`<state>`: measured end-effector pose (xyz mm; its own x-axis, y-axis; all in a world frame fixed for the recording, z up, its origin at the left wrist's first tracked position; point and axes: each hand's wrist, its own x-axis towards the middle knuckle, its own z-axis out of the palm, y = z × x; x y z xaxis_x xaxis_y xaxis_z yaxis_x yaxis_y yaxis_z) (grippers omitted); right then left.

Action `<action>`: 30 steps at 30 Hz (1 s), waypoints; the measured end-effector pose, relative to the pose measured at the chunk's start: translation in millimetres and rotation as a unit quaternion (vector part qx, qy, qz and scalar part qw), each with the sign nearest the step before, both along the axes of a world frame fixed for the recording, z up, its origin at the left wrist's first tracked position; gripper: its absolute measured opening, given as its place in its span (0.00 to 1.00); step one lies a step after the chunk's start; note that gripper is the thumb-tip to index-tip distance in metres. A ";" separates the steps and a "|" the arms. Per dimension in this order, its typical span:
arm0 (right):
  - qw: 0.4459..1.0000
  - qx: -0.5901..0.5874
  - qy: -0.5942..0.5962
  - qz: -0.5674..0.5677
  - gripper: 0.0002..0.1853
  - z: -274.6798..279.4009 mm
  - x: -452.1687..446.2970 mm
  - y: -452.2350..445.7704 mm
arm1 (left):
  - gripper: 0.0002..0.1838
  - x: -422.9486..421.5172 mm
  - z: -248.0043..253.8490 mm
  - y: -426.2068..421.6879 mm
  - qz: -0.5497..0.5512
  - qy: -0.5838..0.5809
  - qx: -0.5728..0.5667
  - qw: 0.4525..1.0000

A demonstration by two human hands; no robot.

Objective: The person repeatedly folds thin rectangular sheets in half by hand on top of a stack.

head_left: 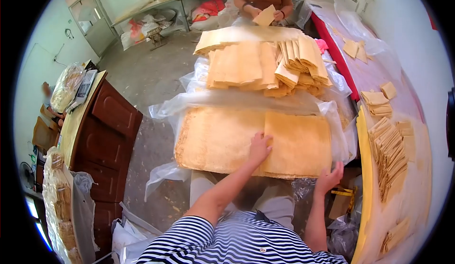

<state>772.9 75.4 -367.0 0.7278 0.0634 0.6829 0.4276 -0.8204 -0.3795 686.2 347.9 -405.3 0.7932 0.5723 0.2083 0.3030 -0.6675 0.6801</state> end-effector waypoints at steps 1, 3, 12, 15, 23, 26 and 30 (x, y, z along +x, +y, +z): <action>0.994 0.008 0.064 0.092 0.27 2.0 -0.7 13.0 | 0.24 -0.4 2.1 -0.7 0.002 0.001 -0.001 1.000; 0.968 0.012 0.089 0.234 0.28 7.0 -22.7 48.7 | 0.21 2.1 6.9 -0.2 0.026 0.008 -0.027 0.999; 0.935 -0.199 0.083 0.283 0.28 -24.8 -14.1 142.9 | 0.19 11.9 14.9 19.0 -0.004 0.086 -0.116 0.990; 0.926 -0.222 0.052 0.302 0.28 -27.7 -5.5 143.3 | 0.16 30.0 -5.7 33.0 -0.021 0.015 -0.082 0.996; 0.916 -0.262 0.117 0.280 0.29 -23.5 -9.6 145.3 | 0.18 94.6 -45.6 53.9 0.055 -0.128 -0.235 0.962; 0.916 -0.257 0.116 0.286 0.28 -27.8 -7.6 144.1 | 0.23 89.9 -34.5 52.6 0.024 -0.158 -0.288 0.944; 0.917 -0.255 0.120 0.284 0.28 -27.5 -9.4 145.8 | 0.30 93.8 -33.0 37.7 0.044 -0.331 -0.444 0.831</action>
